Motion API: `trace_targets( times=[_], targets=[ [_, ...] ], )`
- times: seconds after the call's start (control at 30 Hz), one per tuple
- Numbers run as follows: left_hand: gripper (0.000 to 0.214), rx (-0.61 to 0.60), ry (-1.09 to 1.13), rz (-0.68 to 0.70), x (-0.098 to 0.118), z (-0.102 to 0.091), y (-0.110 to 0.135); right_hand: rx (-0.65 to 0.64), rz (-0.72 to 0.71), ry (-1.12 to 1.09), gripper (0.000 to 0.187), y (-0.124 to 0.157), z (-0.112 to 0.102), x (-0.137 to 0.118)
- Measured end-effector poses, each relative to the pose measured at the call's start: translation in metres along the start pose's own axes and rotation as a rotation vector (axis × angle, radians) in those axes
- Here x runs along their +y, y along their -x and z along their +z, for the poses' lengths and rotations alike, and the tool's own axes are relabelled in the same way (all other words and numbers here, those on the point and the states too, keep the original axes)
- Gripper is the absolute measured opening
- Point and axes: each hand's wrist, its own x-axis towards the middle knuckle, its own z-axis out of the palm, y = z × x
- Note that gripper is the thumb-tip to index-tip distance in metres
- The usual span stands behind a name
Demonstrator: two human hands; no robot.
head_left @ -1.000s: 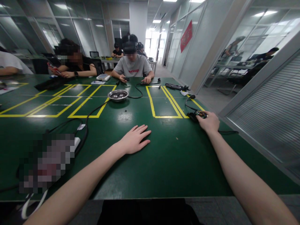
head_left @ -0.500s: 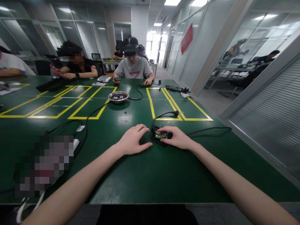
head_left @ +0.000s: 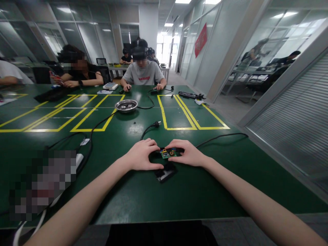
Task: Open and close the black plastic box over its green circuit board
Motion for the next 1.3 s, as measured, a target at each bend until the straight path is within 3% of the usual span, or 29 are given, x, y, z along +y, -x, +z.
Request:
trace_targets(
  times=[0.23, 0.57, 0.77, 1.03, 1.1, 1.3],
  targets=[
    [0.059, 0.009, -0.027, -0.149, -0.002, 0.001, -0.001, 0.02, 0.054, 0.013, 0.03, 0.001, 0.002, 0.0],
    [0.071, 0.003, 0.096, -0.048, 0.003, 0.009, 0.002, -0.043, 0.105, -0.056, 0.033, -0.001, 0.004, 0.0],
    [0.059, -0.01, 0.076, -0.053, -0.003, 0.006, 0.001, -0.045, 0.148, -0.041, 0.034, 0.0, -0.001, -0.001],
    [0.061, -0.062, -0.007, -0.084, -0.004, 0.003, 0.0, -0.046, 0.148, -0.031, 0.017, 0.002, -0.015, 0.008],
    [0.06, -0.049, -0.017, -0.082, -0.005, 0.004, 0.0, -0.051, 0.13, 0.022, 0.007, 0.002, -0.016, 0.011],
    [0.051, 0.081, 0.045, -0.063, -0.003, 0.008, -0.001, -0.021, 0.05, 0.114, 0.019, 0.001, -0.006, 0.01]
  ],
)
